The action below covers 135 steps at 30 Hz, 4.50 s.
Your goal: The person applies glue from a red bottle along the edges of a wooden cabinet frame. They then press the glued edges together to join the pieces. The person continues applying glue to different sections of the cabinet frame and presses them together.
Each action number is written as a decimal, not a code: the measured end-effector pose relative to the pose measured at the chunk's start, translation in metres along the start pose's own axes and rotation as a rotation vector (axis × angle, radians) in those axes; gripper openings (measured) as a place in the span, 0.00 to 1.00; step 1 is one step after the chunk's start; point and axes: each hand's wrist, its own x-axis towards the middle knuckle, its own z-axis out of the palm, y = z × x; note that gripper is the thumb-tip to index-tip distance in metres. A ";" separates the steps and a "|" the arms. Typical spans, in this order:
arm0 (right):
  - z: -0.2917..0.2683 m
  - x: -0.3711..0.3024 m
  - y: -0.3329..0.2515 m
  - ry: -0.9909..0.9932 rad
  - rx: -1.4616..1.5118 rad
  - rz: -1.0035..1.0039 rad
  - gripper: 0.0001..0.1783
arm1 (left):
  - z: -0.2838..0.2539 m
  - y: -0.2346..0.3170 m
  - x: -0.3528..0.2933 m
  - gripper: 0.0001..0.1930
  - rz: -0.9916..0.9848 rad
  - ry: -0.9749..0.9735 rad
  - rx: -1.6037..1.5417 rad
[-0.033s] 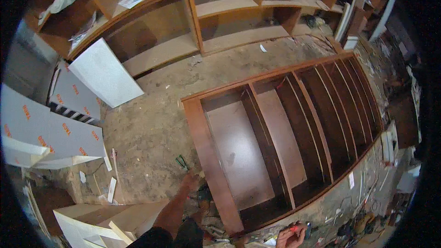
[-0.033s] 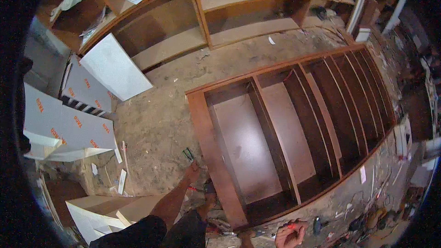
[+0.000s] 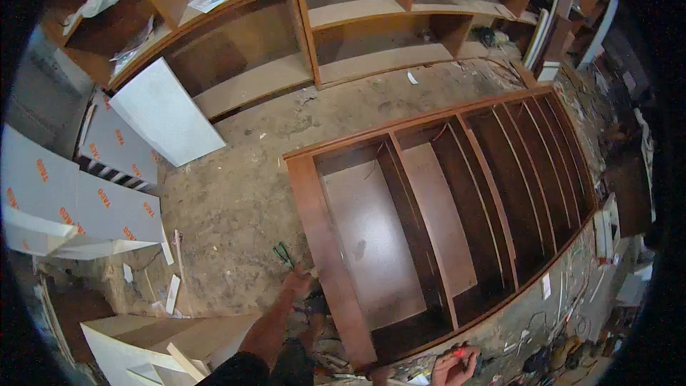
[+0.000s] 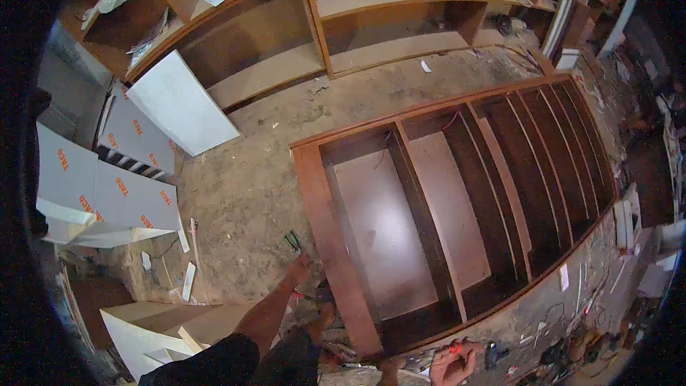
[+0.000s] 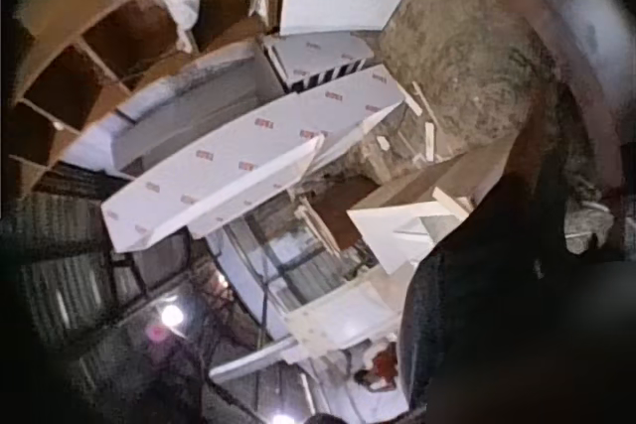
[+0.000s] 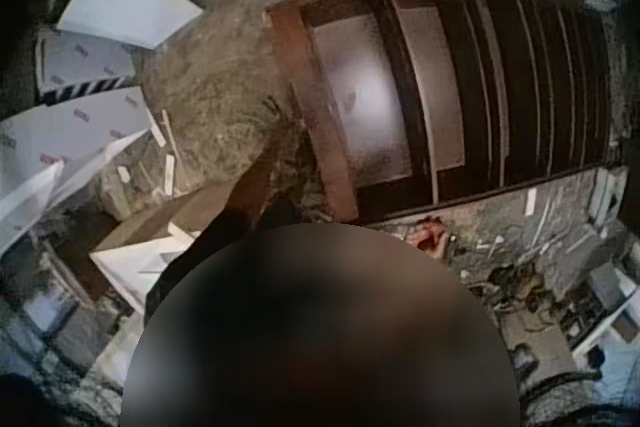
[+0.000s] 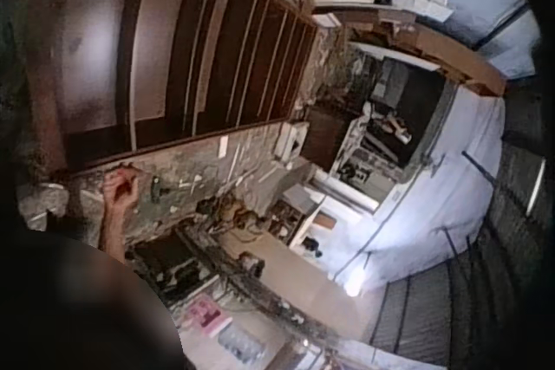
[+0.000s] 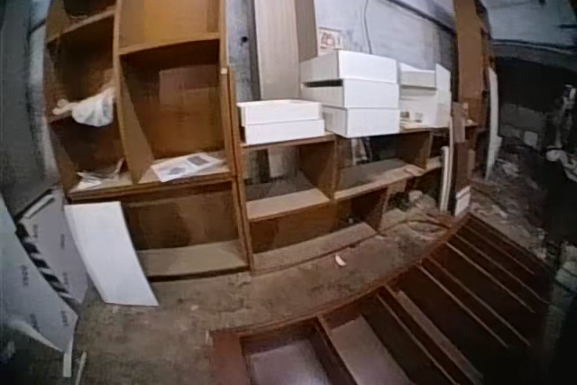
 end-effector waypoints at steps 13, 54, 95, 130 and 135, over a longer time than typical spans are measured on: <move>-0.058 0.188 -0.091 0.153 -0.378 0.140 0.19 | 0.012 0.119 -0.052 0.24 -0.114 0.683 -0.101; 0.025 0.727 0.170 -0.013 -0.951 -0.300 0.15 | -0.007 0.128 0.097 0.28 -0.246 1.024 -0.435; -0.064 0.574 0.060 -0.095 -1.129 -0.355 0.22 | -0.005 0.122 0.099 0.30 -0.211 1.043 -0.324; -0.202 0.179 -0.212 0.186 -1.529 -0.078 0.12 | -0.031 0.011 0.152 0.36 -0.358 0.943 -0.255; -0.200 0.170 -0.227 0.059 -1.487 -0.037 0.11 | -0.029 0.021 0.146 0.39 -0.206 1.000 -0.280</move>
